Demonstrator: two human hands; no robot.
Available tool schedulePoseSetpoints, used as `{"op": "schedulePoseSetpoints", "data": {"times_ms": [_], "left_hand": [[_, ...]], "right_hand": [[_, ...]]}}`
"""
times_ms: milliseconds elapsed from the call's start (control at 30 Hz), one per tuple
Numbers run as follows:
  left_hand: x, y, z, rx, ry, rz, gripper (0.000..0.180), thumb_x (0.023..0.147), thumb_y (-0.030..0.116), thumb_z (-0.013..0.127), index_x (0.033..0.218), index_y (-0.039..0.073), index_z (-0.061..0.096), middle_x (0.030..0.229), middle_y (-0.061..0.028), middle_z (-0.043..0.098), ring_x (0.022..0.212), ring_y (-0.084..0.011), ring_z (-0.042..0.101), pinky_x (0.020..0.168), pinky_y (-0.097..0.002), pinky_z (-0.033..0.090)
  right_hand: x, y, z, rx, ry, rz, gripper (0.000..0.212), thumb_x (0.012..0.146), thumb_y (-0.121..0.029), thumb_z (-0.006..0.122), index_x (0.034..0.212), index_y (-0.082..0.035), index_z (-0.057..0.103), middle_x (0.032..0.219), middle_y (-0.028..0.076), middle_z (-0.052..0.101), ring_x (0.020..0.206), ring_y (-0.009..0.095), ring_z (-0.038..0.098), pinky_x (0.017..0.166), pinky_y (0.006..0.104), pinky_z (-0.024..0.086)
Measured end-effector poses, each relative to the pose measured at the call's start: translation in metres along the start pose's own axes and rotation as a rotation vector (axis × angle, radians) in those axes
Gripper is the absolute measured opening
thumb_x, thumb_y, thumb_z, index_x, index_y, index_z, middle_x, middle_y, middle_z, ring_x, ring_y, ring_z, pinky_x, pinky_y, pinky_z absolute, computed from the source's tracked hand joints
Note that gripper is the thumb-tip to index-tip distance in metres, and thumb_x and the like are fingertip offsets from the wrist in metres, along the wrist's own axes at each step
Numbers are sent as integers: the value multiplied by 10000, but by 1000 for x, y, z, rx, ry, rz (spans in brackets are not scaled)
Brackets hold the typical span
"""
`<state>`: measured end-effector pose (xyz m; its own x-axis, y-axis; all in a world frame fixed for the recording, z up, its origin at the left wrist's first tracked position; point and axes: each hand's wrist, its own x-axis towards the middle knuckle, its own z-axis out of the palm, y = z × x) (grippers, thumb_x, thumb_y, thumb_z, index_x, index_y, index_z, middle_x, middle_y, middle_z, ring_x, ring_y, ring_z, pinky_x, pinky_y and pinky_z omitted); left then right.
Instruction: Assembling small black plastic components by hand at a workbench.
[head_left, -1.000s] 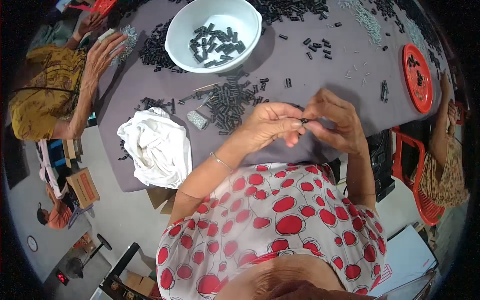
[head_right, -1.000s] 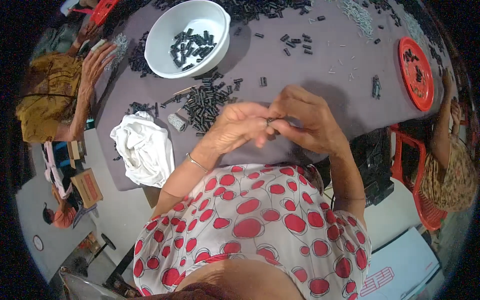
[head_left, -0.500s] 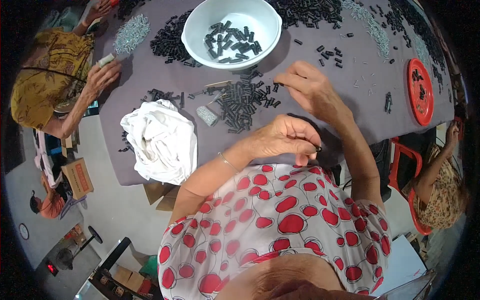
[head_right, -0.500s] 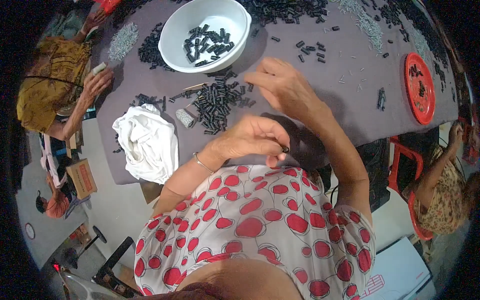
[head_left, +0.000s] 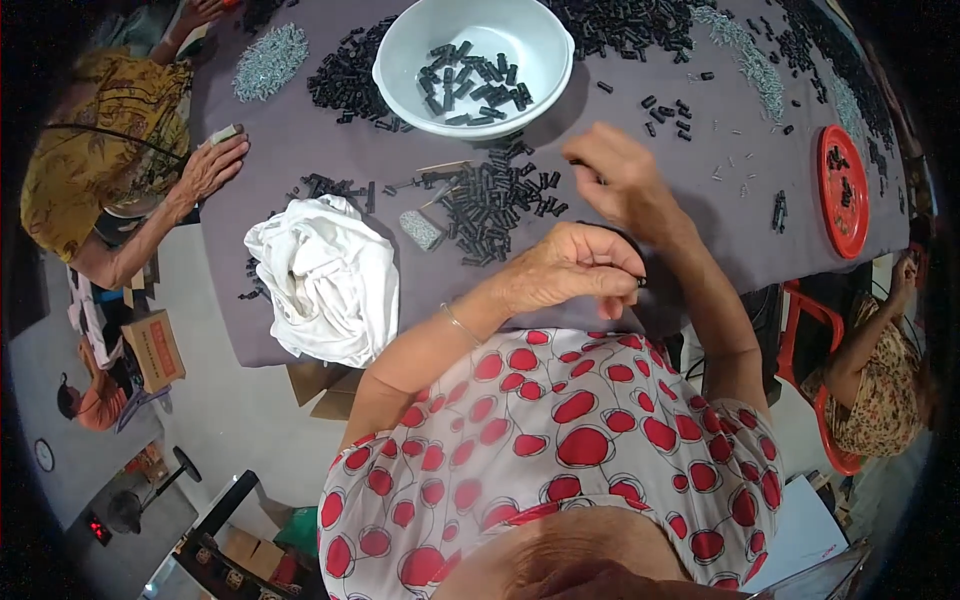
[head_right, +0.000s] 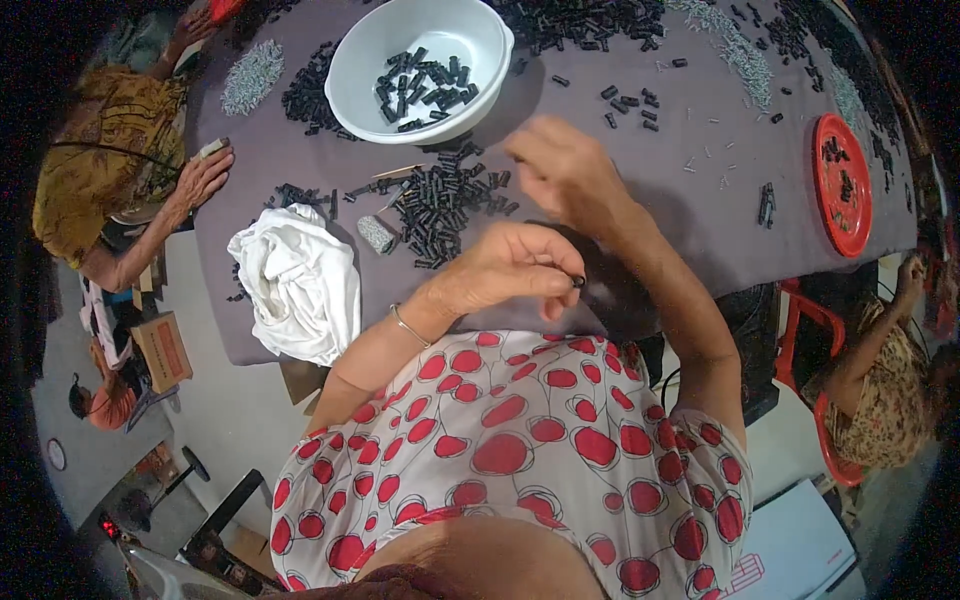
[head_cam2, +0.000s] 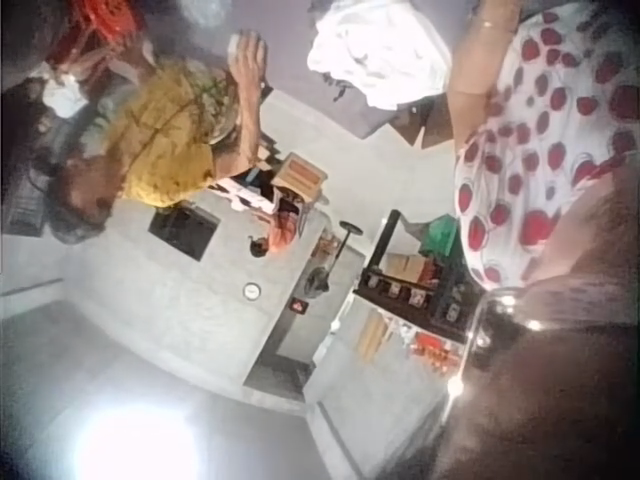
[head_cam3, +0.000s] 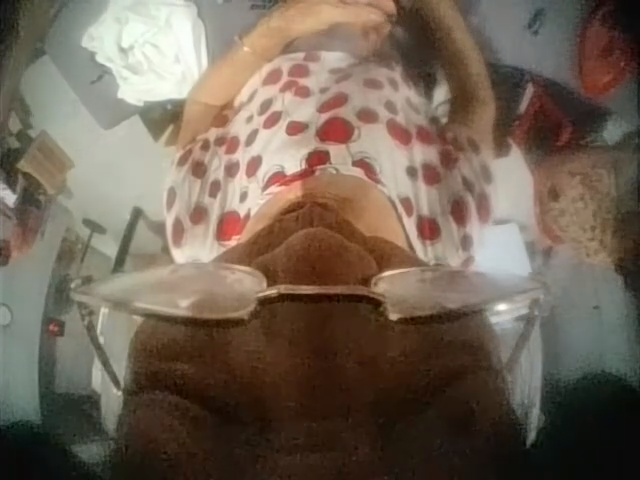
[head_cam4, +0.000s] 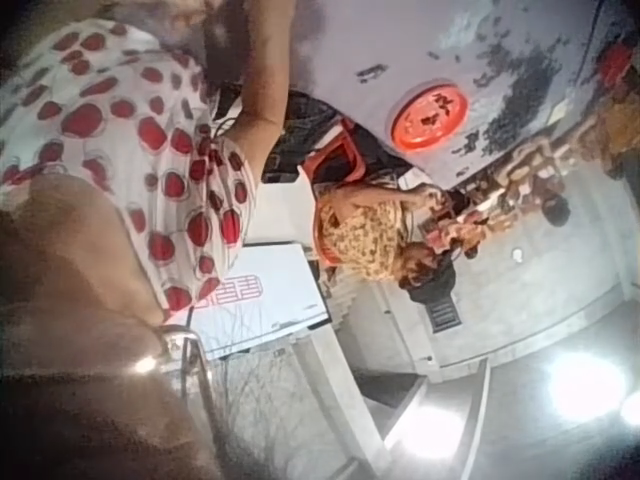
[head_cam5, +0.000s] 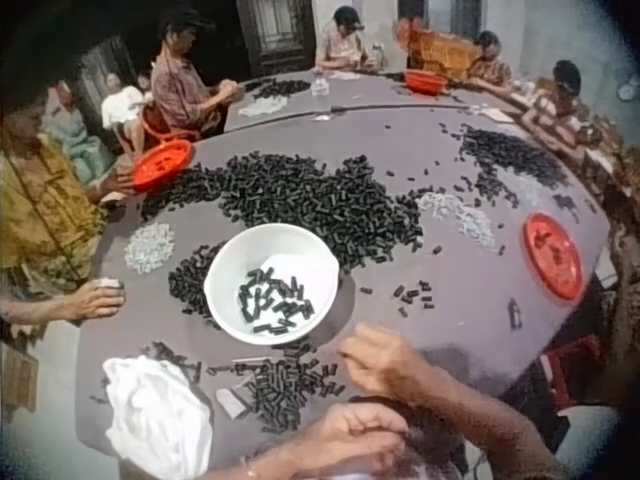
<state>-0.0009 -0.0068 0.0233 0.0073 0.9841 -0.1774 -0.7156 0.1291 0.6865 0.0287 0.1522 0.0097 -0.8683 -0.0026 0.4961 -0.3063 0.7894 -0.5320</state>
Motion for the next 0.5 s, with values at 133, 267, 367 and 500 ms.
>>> {"op": "schedulePoseSetpoints", "data": {"times_ms": [133, 267, 367, 500], "left_hand": [[0, 0, -3, -41, 189, 77, 163, 832, 29, 571, 984, -31, 576, 829, -129, 621, 619, -162, 594, 587, -257, 495], [4, -5, -11, -197, 357, 209, 165, 844, 46, 567, 1002, 2, 588, 845, -139, 624, 617, -168, 590, 560, -277, 502], [6, -2, -11, -223, 376, 231, 167, 856, 70, 582, 987, -33, 571, 825, -115, 634, 619, -130, 603, 577, -243, 519], [7, -4, -11, -151, 432, 255, 173, 863, 75, 576, 999, -32, 563, 828, -108, 633, 632, -123, 604, 589, -237, 518]], "right_hand": [[-6, -10, -23, 543, 94, 560, 100, 775, -22, 621, 873, 1, 617, 734, -4, 572, 650, 50, 520, 570, 186, 418], [-22, -11, -44, 934, 81, 811, 111, 793, -26, 601, 895, 14, 621, 742, 11, 585, 662, 70, 540, 623, 198, 448], [-36, -12, -44, 1081, 131, 805, 123, 819, -5, 592, 938, 26, 603, 769, 44, 601, 676, 87, 553, 628, 207, 454], [-39, -22, -42, 970, 206, 811, 123, 807, -44, 604, 914, 13, 619, 732, 7, 584, 659, 66, 540, 630, 203, 453]]}}
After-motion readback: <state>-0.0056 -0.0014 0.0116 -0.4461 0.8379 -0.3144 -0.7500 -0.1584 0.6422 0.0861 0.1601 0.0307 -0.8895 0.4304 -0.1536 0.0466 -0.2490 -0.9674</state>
